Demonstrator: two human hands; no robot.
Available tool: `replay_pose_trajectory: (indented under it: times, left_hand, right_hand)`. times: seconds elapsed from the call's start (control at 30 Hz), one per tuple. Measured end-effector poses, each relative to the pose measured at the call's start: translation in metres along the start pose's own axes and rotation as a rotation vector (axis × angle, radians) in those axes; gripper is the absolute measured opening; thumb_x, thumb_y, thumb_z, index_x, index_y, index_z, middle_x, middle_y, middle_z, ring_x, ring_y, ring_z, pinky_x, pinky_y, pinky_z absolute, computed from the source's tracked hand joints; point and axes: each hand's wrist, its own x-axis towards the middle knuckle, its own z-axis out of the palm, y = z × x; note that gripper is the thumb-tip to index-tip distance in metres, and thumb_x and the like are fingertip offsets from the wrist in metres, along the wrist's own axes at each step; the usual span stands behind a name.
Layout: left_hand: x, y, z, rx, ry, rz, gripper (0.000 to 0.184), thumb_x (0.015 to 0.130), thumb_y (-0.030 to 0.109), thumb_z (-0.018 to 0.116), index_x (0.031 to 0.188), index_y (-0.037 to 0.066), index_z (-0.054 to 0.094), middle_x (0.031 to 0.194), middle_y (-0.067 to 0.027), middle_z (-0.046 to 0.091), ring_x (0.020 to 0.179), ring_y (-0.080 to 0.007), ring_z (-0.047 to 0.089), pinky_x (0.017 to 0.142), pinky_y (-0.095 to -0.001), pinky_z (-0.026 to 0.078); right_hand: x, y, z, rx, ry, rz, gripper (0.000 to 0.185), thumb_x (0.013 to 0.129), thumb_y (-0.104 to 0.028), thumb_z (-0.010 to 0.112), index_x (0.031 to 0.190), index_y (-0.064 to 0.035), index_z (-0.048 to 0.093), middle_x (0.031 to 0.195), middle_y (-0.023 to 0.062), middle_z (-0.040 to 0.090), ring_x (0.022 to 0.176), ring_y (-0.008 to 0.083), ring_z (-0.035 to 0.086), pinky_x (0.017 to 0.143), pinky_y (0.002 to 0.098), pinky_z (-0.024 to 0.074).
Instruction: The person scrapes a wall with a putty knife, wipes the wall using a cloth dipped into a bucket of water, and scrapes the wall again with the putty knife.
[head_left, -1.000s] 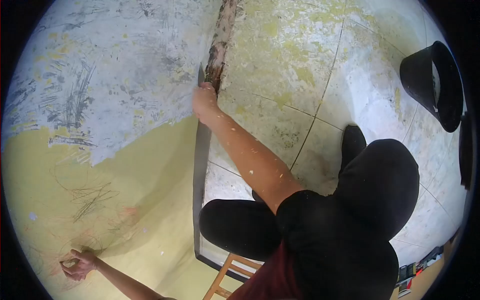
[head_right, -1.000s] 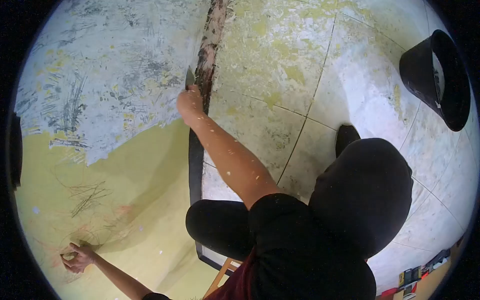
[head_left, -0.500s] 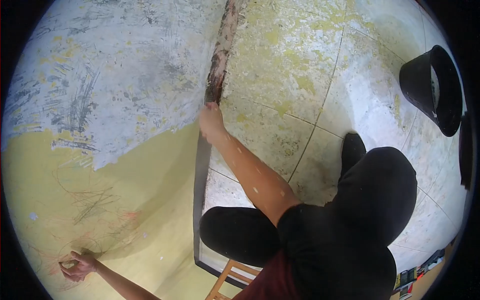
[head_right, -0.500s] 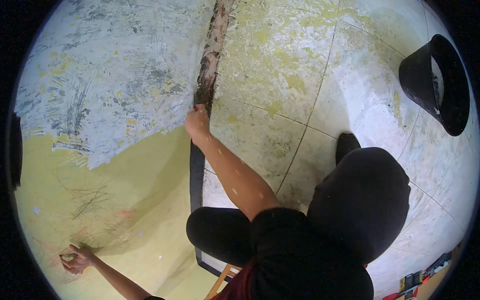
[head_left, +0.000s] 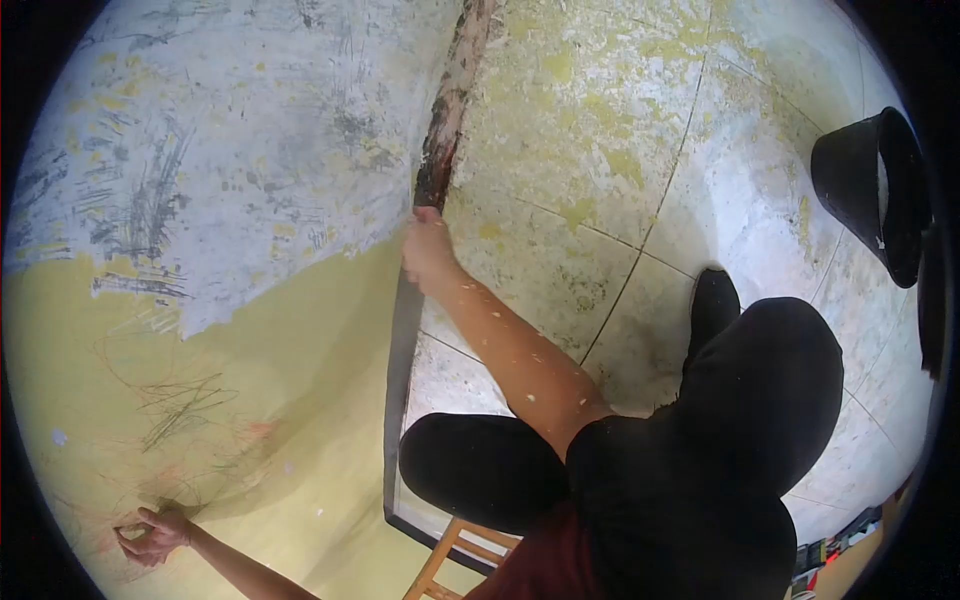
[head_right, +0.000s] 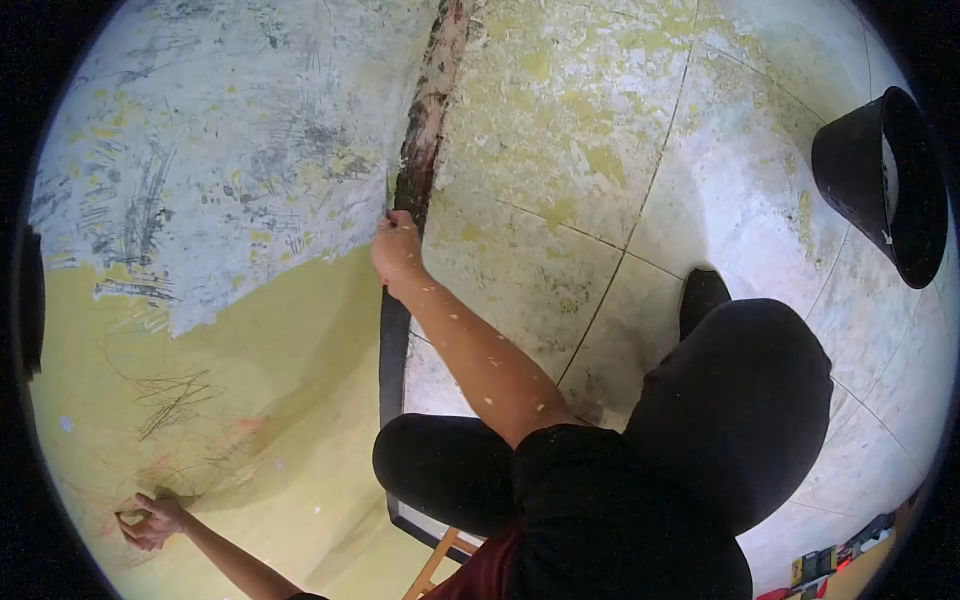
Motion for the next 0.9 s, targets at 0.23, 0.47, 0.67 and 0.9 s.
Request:
replay_pose_trajectory:
  times: [0.23,0.47,0.67,0.9]
  left_hand:
    - [0.005,0.029,-0.004,0.017,0.029,-0.023,0.087,0.075,0.090,0.039,0.122,0.018,0.058,0.121,-0.0073,0.052,0.123,-0.0300,0.037,0.090,-0.0598,0.027]
    - [0.005,0.005,-0.004,0.014,0.011,0.008,0.087,0.073,0.090,0.040,0.118,0.019,0.061,0.118,-0.0065,0.053,0.120,-0.0299,0.038,0.093,-0.0574,0.026]
    - [0.005,0.004,-0.002,-0.021,0.040,0.020,0.085,0.074,0.090,0.040,0.114,0.019,0.063,0.112,-0.0047,0.055,0.117,-0.0274,0.040,0.095,-0.0550,0.025]
    - [0.003,-0.001,0.001,-0.102,0.079,0.071,0.080,0.076,0.087,0.043,0.109,0.018,0.066,0.110,-0.0025,0.055,0.114,-0.0249,0.041,0.096,-0.0496,0.024]
  right_hand:
    - [-0.003,0.043,-0.022,-0.281,0.116,-0.277,0.030,0.093,-0.021,0.052,0.121,-0.0096,0.050,0.104,0.0237,0.067,0.082,0.0436,0.065,0.074,0.0494,0.0511]
    - [-0.006,0.084,-0.068,-0.802,0.182,-0.551,0.053,0.089,-0.014,0.058,0.141,-0.0207,0.046,0.093,0.0223,0.068,0.082,0.0422,0.066,0.072,0.0485,0.0521]
    - [0.014,0.097,-0.084,-0.709,0.150,-0.735,0.053,0.087,-0.005,0.058,0.138,-0.0183,0.050,0.084,0.0234,0.067,0.076,0.0395,0.065,0.066,0.0488,0.0487]
    - [-0.015,0.131,-0.062,-0.654,0.076,-0.383,0.037,0.094,-0.007,0.052,0.129,-0.0176,0.044,0.071,0.0252,0.063,0.063,0.0419,0.062,0.058,0.0488,0.0455]
